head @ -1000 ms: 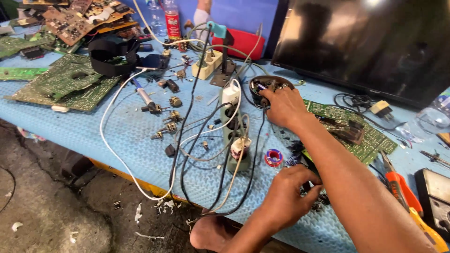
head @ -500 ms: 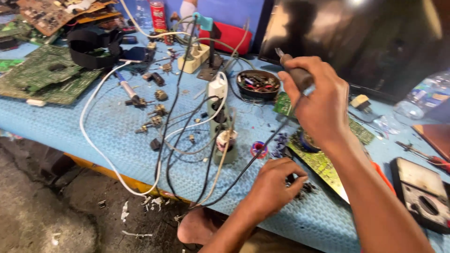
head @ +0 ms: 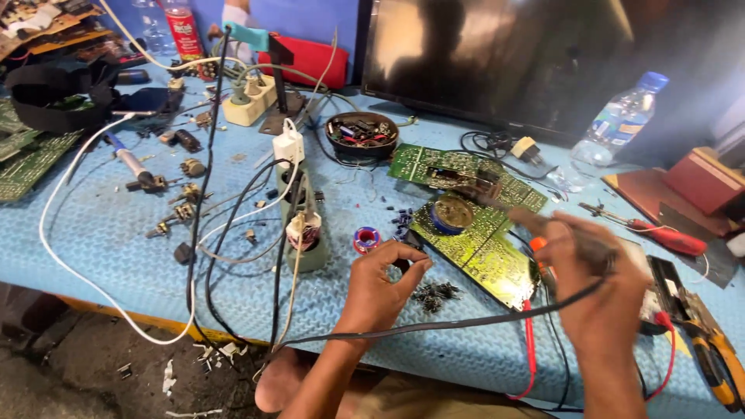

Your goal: Soldering and manipulating small electronic components on a circuit board using pliers and a soldering iron.

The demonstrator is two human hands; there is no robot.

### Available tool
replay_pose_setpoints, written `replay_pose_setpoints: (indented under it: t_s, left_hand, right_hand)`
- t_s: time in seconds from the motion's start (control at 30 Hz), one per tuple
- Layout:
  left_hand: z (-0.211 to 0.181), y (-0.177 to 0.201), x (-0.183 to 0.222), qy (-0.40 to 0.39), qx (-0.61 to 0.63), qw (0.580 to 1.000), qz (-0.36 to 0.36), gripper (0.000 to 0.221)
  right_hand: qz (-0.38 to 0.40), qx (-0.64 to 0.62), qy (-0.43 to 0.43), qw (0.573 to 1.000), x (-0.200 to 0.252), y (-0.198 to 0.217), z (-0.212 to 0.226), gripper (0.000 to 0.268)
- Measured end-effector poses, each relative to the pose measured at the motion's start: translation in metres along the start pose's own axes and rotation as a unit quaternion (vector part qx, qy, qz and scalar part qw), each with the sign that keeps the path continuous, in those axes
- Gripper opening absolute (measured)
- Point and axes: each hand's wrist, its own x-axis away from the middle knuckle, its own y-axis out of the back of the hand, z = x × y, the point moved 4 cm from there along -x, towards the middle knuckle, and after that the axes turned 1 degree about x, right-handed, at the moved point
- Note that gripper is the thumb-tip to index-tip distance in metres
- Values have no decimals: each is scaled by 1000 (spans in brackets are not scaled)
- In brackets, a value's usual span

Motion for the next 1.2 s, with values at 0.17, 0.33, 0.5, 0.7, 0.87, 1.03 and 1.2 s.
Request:
replay_pose_setpoints:
  t_s: [0.17, 0.33, 0.5, 0.7, 0.87, 1.03, 1.2]
  left_hand:
    - [-7, 1, 1, 22, -18, 999, 17, 4]
    - [-6, 1, 3, 11, -16, 1000, 18, 5]
    - [-5, 0, 2, 17, -11, 1000, 19, 7]
    - [-2, 2, 3, 15, -13, 1000, 10, 8]
    - [7, 2, 2, 27, -18, 999, -11, 7]
    - [6, 4, 2, 18, -24, 1000, 0, 7]
    - [-4, 2, 2, 30, -6, 999, 18, 5]
  right_hand:
    - [71, 3, -51, 996, 5, -19, -16, 25]
    - [113, 62, -23, 991, 0, -32, -29, 37]
    - [135, 61, 10, 989, -1, -38, -46, 38]
    - [141, 105, 32, 984, 1, -41, -56, 35]
    - [119, 75, -1, 990, 0, -37, -50, 33]
    - [23, -37, 19, 999, 47, -5, -41, 25]
    - [-84, -85, -29, 992, 103, 3, -61, 24]
